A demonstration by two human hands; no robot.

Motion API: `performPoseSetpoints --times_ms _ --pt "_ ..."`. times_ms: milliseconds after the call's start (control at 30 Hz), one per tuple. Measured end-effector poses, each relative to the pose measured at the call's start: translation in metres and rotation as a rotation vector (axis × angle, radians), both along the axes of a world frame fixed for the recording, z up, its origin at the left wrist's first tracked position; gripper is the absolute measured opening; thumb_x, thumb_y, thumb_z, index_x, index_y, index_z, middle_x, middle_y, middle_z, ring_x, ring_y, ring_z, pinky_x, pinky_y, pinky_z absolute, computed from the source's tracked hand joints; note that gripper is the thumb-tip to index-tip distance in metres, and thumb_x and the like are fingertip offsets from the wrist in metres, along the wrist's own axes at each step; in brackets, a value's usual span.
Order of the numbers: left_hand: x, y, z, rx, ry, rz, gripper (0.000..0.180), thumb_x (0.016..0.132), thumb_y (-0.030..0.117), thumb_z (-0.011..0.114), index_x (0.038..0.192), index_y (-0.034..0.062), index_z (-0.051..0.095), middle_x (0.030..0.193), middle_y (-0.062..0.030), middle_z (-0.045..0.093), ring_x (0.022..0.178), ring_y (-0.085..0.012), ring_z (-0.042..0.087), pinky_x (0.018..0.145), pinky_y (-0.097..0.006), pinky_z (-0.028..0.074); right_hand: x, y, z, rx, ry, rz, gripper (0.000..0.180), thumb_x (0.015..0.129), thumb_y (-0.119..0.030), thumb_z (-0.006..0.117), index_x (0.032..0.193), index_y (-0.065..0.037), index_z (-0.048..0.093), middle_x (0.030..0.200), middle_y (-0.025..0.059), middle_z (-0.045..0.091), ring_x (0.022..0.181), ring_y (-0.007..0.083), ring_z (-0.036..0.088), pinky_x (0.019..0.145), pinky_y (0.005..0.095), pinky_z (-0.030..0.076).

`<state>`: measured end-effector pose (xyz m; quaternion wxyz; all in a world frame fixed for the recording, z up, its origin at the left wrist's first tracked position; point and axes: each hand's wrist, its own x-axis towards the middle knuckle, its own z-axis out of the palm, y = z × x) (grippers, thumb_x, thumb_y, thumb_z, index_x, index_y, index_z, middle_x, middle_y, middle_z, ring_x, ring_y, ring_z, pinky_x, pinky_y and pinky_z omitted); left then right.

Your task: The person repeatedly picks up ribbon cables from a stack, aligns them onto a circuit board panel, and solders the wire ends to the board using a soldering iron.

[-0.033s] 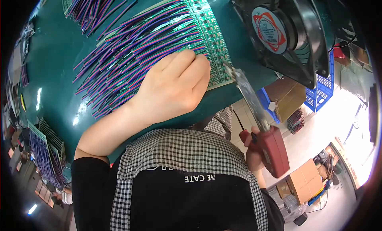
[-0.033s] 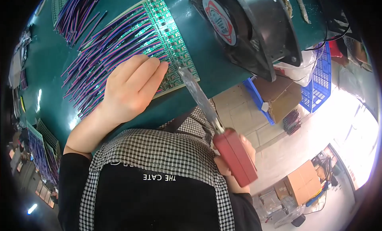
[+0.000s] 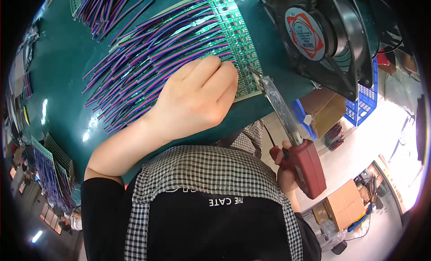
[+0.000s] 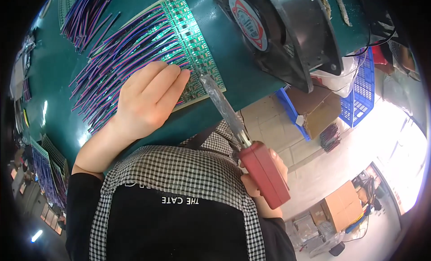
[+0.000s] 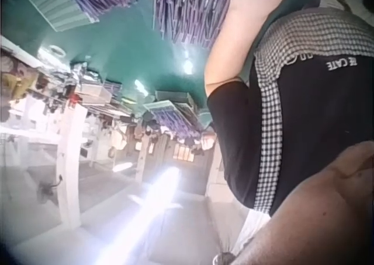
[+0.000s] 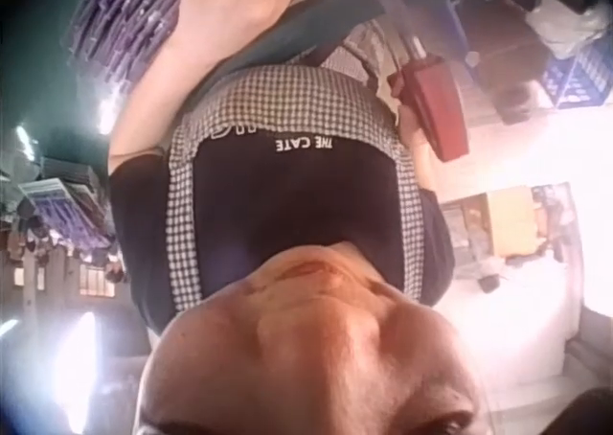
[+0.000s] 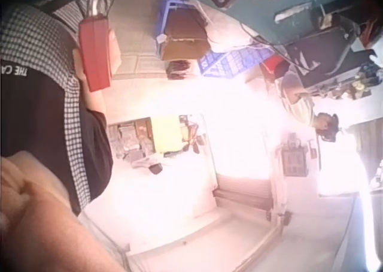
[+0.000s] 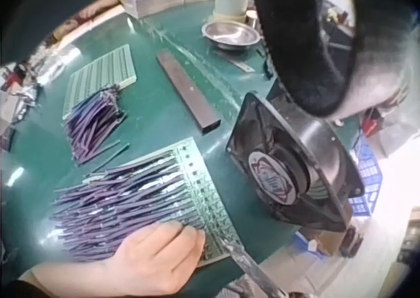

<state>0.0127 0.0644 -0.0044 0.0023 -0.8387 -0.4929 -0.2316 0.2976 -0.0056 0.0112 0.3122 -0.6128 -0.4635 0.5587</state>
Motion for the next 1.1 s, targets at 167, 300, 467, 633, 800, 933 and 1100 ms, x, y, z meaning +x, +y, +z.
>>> performPoseSetpoints --times_ms 167,300,467,633,800,933,1100 --pt "-0.001 -0.001 0.004 -0.083 -0.069 0.041 0.032 0.064 0.004 0.066 0.095 -0.0051 0.066 0.092 -0.0116 0.059 0.080 -0.0255 0.061 0.065 -0.033 0.053 0.000 0.004 -0.011 0.149 -0.019 0.141 0.052 0.080 -0.047 0.075 0.099 -0.001 0.062 0.081 0.0042 0.065 0.072 0.0180 0.063 0.068 0.0295 0.048" --pt "-0.003 0.000 0.006 -0.139 -0.126 0.046 0.032 0.064 0.004 0.066 0.095 -0.0050 0.066 0.091 -0.0116 0.058 0.078 -0.0258 0.060 0.064 -0.033 0.052 0.005 0.001 -0.018 0.217 -0.141 0.200 0.054 0.076 -0.048 0.076 0.101 -0.002 0.064 0.083 0.0051 0.065 0.073 0.0189 0.064 0.069 0.0306 0.049" --pt "-0.003 0.001 0.006 -0.138 -0.134 0.046 0.032 0.065 0.004 0.066 0.095 -0.0038 0.066 0.091 -0.0115 0.057 0.077 -0.0258 0.058 0.065 -0.033 0.052 0.003 0.008 -0.017 0.210 -0.117 0.259 0.059 0.078 -0.051 0.075 0.107 -0.001 0.064 0.082 0.0056 0.066 0.074 0.0191 0.066 0.070 0.0305 0.051" --pt "-0.003 0.004 0.000 -0.070 -0.130 0.040 0.026 0.065 0.007 0.064 0.089 -0.0018 0.064 0.087 -0.0083 0.053 0.075 -0.0219 0.055 0.062 -0.030 0.050 0.010 -0.004 -0.028 0.254 -0.103 0.199 0.066 0.080 -0.053 0.073 0.116 0.001 0.059 0.082 0.0052 0.067 0.072 0.0188 0.066 0.069 0.0300 0.051" --pt "-0.004 0.006 -0.003 -0.011 -0.136 0.030 0.021 0.065 0.008 0.062 0.084 0.0001 0.062 0.083 -0.0053 0.049 0.074 -0.0182 0.053 0.058 -0.027 0.049 0.017 0.009 -0.024 0.291 -0.143 0.420 0.076 0.081 -0.047 0.074 0.132 0.001 0.046 0.081 0.0067 0.068 0.069 0.0203 0.068 0.067 0.0305 0.053" --pt "-0.003 0.003 0.003 -0.079 -0.150 0.040 0.026 0.065 0.006 0.063 0.090 -0.0015 0.064 0.087 -0.0083 0.053 0.076 -0.0224 0.055 0.062 -0.030 0.050 0.013 -0.002 -0.030 0.338 -0.114 0.301 0.073 0.082 -0.047 0.074 0.131 0.001 0.048 0.080 0.0068 0.068 0.069 0.0199 0.068 0.066 0.0301 0.053" --pt "-0.003 0.001 0.007 -0.153 -0.155 0.060 0.030 0.065 0.005 0.065 0.094 -0.0032 0.066 0.091 -0.0112 0.057 0.079 -0.0266 0.058 0.067 -0.034 0.051 0.012 -0.002 -0.026 0.301 -0.153 0.280 0.072 0.081 -0.050 0.074 0.128 -0.002 0.050 0.080 0.0045 0.068 0.069 0.0187 0.067 0.069 0.0314 0.053"
